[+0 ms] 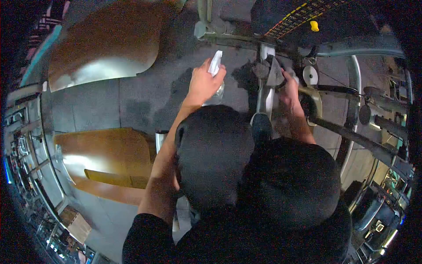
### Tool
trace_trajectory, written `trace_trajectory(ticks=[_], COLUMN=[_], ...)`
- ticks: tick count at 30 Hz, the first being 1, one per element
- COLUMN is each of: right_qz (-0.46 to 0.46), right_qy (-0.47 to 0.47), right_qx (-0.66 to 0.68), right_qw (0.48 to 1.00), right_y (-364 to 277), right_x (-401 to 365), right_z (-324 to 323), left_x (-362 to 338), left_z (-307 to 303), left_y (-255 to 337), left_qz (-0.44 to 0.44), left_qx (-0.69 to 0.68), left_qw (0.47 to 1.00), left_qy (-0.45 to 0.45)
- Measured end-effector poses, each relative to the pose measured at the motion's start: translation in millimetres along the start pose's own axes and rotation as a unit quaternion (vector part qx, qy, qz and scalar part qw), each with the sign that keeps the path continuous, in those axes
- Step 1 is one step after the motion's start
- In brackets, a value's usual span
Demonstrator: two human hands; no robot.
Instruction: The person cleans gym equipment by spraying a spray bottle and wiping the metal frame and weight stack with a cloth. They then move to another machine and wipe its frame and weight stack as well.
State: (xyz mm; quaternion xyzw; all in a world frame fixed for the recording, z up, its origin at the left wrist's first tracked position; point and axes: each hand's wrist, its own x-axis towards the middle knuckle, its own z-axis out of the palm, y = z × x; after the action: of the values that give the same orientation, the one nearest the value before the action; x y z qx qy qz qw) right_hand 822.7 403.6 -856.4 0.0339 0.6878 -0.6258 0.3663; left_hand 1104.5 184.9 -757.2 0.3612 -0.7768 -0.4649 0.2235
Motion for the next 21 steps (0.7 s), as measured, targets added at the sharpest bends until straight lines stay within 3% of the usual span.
trace_trajectory(ticks=[5,7,9,12,15,16,21], right_qz=[0.008,-0.008,-0.017,-0.002,0.014,0.008,-0.006], right_qy=[-0.058,-0.062,-0.058,-0.084,-0.039,-0.017,-0.039], right_qx=[-0.013,-0.109,-0.096,0.026,-0.065,-0.15,-0.079], right_qw=[0.998,0.992,0.993,0.996,0.997,0.988,0.996], right_y=[-32.9,-33.8,-28.0,0.8,-2.5,-35.4,-32.6], right_x=[-49.2,-44.7,-42.0,-19.0,-21.4,-52.0,-36.6], right_z=[46.9,52.9,51.8,40.7,30.1,43.4,2.7], left_x=[4.1,19.3,28.9,53.3,81.1,89.7,106.0], left_z=[-3.8,4.0,14.0,25.4,48.7,55.1,70.9], left_y=[5.8,-0.5,-5.8,1.9,-9.2,-10.9,-5.4], left_qz=[-0.009,0.02,0.081,0.037,0.032,0.034,-0.008], left_qx=[0.038,0.026,0.08,0.081,0.124,0.123,0.113], left_qw=[0.999,0.999,0.993,0.994,0.989,0.989,0.988], left_qy=[-0.038,-0.035,-0.031,-0.057,-0.076,-0.076,-0.102])
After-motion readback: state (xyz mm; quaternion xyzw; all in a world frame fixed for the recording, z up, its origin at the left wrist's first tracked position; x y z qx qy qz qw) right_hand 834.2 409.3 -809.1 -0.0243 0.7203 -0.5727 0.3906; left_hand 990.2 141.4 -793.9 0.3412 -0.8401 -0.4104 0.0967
